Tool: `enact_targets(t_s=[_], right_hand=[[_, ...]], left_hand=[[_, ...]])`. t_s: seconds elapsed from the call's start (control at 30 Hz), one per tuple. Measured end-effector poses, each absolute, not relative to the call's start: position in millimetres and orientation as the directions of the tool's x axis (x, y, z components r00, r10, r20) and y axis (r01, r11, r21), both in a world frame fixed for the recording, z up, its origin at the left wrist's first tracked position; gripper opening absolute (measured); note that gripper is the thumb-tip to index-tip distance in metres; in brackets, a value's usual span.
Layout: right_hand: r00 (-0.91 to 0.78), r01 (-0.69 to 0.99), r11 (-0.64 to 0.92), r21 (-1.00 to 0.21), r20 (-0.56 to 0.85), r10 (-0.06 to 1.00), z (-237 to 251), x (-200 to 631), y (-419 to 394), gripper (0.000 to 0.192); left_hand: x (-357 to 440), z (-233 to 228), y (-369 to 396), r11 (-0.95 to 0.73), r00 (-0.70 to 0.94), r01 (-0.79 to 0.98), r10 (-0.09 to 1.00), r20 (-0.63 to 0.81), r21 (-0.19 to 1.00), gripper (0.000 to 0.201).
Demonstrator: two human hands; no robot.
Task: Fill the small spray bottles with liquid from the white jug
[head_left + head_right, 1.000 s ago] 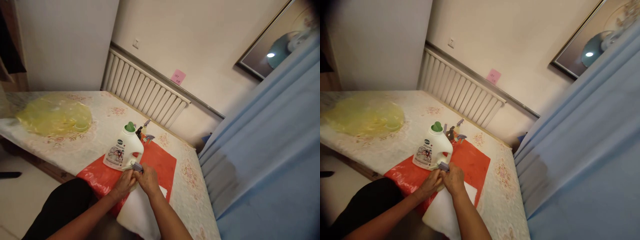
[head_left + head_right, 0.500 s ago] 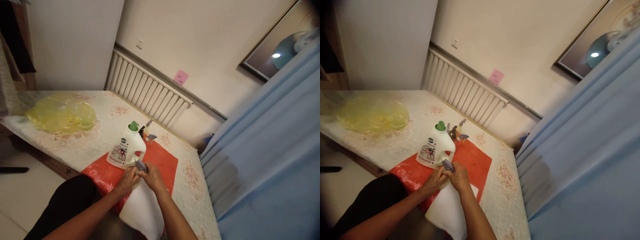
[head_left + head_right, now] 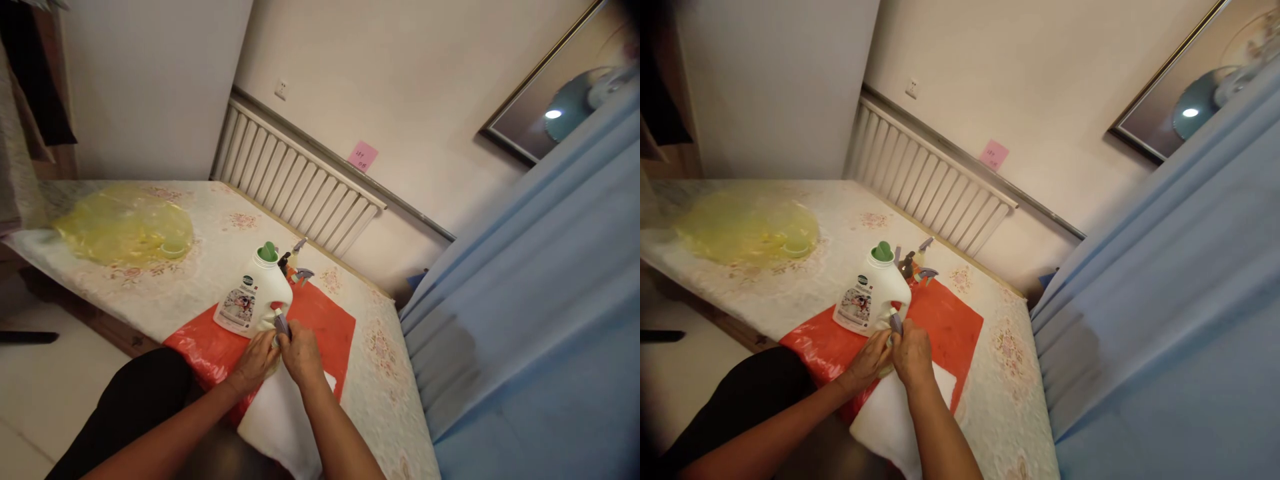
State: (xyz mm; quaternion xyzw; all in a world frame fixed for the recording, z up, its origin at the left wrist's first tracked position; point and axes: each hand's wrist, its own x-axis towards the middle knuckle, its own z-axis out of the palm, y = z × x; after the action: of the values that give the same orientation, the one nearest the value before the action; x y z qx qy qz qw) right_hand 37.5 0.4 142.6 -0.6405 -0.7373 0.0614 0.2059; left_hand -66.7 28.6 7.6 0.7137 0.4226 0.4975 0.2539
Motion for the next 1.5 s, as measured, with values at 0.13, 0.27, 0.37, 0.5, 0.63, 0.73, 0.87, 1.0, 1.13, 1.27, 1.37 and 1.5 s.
enact_targets(t_s=[0.13, 0.27, 0.37, 0.5, 0.63, 0.73, 0.87, 1.0, 1.13, 1.27, 1.37, 1.5], right_hand=[[-0.023, 0.931, 0.102, -0.351, 0.222, 0.975, 138.4, 31.4, 0.1, 0.010], [-0.045, 0.912, 0.124, -0.391, 0.204, 0.978, 137.6, 35.9, -2.6, 0.010], [-0.154, 0.870, 0.223, -0.440, 0.187, 0.970, 140.6, 49.7, -4.1, 0.020], [-0.312, 0.765, 0.435, -0.476, 0.317, 0.896, 148.3, 72.1, -4.1, 0.047], [-0.532, 0.772, 0.609, -0.182, 0.340, 0.775, 160.9, 80.5, -3.1, 0.050], [-0.628, 0.758, 0.652, -0.032, 0.238, 0.741, 170.7, 76.9, 0.6, 0.043], [-0.734, 0.678, 0.729, 0.090, 0.142, 0.665, 181.0, 71.4, 11.2, 0.030], [-0.793, 0.609, 0.780, 0.146, 0.100, 0.601, 187.4, 67.2, 20.9, 0.021], [-0.754, 0.656, 0.742, 0.137, 0.077, 0.652, 188.2, 60.1, 24.7, 0.013], [-0.626, 0.777, 0.623, 0.095, 0.008, 0.780, 180.9, 50.3, 24.6, 0.011], [-0.519, 0.852, 0.514, 0.103, 0.036, 0.854, 168.8, 41.3, 23.0, 0.017], [-0.363, 0.931, 0.357, 0.082, 0.084, 0.928, 154.1, 30.4, 20.2, 0.025]], left_hand=[[-66.5, 4.7, 29.6, -0.510, 0.144, 0.344, 0.858, 0.493, 0.788, 0.027], [-69.5, 9.5, 28.1, -0.509, 0.159, 0.337, 0.860, 0.485, 0.792, 0.020], [-71.4, 15.4, 26.2, -0.512, 0.176, 0.327, 0.859, 0.482, 0.794, 0.019], [-71.4, 18.8, 25.1, -0.511, 0.183, 0.320, 0.860, 0.477, 0.798, 0.018], [-71.2, 17.1, 25.9, -0.518, 0.190, 0.312, 0.856, 0.481, 0.797, 0.017], [-71.7, 14.8, 26.8, -0.522, 0.196, 0.310, 0.853, 0.484, 0.795, 0.017], [-72.4, 11.8, 27.4, -0.512, 0.190, 0.317, 0.859, 0.476, 0.798, 0.018], [-72.1, 9.7, 27.9, -0.498, 0.174, 0.324, 0.867, 0.467, 0.804, 0.018], [-71.7, 10.4, 28.2, -0.494, 0.171, 0.323, 0.870, 0.463, 0.807, 0.017], [-72.0, 12.4, 27.7, -0.491, 0.166, 0.322, 0.871, 0.462, 0.810, 0.017], [-72.2, 14.7, 26.3, -0.489, 0.162, 0.319, 0.872, 0.462, 0.812, 0.018], [-72.6, 20.4, 24.1, -0.501, 0.185, 0.302, 0.866, 0.466, 0.811, 0.019]])
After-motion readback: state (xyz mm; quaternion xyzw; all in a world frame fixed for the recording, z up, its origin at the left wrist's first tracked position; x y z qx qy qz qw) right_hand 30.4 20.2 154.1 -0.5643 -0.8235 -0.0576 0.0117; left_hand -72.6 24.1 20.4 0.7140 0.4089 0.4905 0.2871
